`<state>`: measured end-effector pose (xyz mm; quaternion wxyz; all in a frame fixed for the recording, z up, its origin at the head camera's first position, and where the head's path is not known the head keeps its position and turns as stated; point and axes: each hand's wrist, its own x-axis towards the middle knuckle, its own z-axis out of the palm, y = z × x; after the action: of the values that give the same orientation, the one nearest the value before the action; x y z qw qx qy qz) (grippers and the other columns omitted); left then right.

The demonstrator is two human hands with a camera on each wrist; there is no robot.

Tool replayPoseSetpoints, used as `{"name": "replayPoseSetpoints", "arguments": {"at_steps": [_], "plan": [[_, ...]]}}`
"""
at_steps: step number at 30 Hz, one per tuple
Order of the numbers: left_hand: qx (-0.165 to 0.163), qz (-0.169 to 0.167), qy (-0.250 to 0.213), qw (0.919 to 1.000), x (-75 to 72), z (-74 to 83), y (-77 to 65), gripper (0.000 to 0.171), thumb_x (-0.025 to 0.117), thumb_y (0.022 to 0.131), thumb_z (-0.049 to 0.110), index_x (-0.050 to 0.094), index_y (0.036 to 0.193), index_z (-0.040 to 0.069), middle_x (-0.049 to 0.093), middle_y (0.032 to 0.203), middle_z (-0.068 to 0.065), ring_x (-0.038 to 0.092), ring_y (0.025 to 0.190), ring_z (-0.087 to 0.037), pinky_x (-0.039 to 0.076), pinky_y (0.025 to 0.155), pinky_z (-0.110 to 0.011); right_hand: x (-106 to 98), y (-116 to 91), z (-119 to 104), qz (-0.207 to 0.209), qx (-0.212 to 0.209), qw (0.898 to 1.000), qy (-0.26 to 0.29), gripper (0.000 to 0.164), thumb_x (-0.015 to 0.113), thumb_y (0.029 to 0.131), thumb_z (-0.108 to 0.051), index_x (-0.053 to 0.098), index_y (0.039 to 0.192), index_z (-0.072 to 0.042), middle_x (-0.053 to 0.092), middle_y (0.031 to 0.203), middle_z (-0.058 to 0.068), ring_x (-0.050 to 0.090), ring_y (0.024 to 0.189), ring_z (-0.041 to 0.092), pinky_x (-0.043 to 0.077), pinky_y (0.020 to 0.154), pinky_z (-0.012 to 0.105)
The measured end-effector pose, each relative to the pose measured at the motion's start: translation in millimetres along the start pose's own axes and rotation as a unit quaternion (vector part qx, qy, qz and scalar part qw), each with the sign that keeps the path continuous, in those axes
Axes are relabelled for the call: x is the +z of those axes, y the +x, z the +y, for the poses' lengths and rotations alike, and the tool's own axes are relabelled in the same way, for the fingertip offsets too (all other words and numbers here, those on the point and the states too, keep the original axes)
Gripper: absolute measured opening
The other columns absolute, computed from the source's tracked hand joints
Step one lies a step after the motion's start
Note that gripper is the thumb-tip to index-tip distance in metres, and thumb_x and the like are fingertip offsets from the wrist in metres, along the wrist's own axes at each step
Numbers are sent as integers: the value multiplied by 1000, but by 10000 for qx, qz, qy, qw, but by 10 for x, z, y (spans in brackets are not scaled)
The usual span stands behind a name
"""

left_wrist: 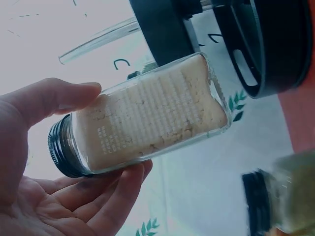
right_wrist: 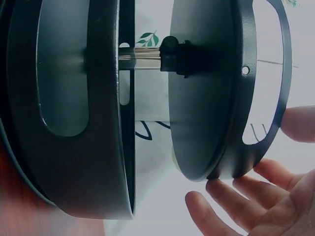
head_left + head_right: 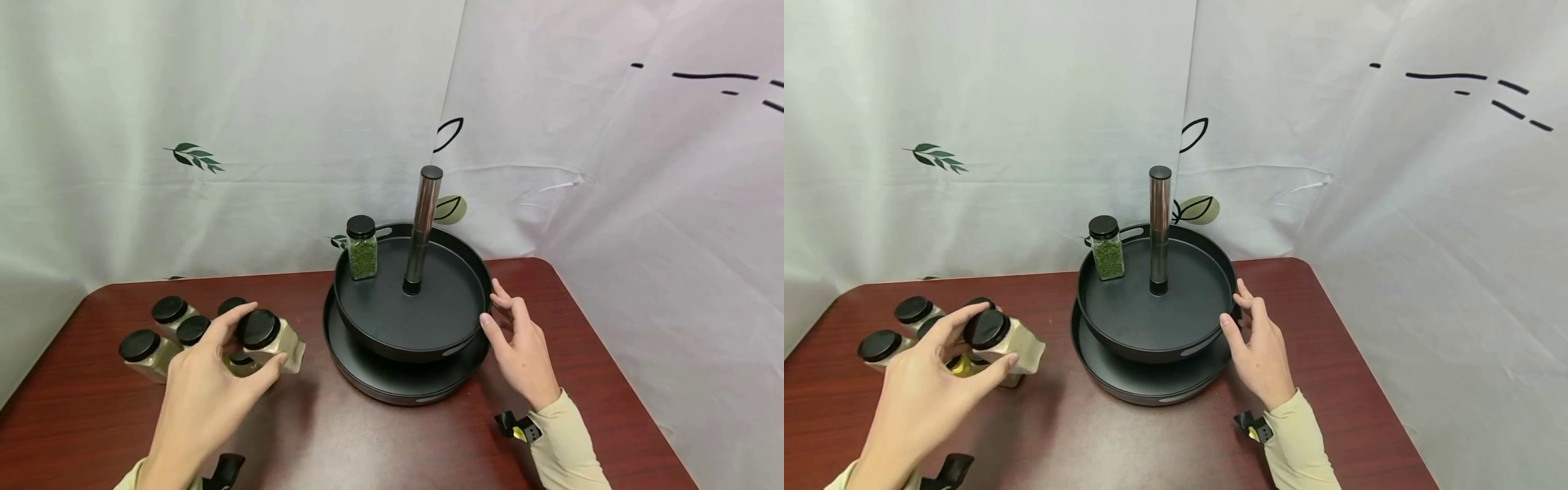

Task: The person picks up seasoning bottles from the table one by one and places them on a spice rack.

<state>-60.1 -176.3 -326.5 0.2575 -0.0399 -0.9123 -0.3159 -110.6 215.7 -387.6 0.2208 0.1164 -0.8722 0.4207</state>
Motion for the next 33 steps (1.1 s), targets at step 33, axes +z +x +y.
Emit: {"name": "replayPoseSetpoints", "arguments": {"at_steps": [33], "plan": [[1400,134,-1244,9822,361,598,782,69,87,70,8,58,132,0,72,103,-9,66,79,-18,50,66,-30,5,5,9,38,-22,10000,82,28,61,101,-11,54,124,4,46,154,3,56,130,24,46,94,14]]}}
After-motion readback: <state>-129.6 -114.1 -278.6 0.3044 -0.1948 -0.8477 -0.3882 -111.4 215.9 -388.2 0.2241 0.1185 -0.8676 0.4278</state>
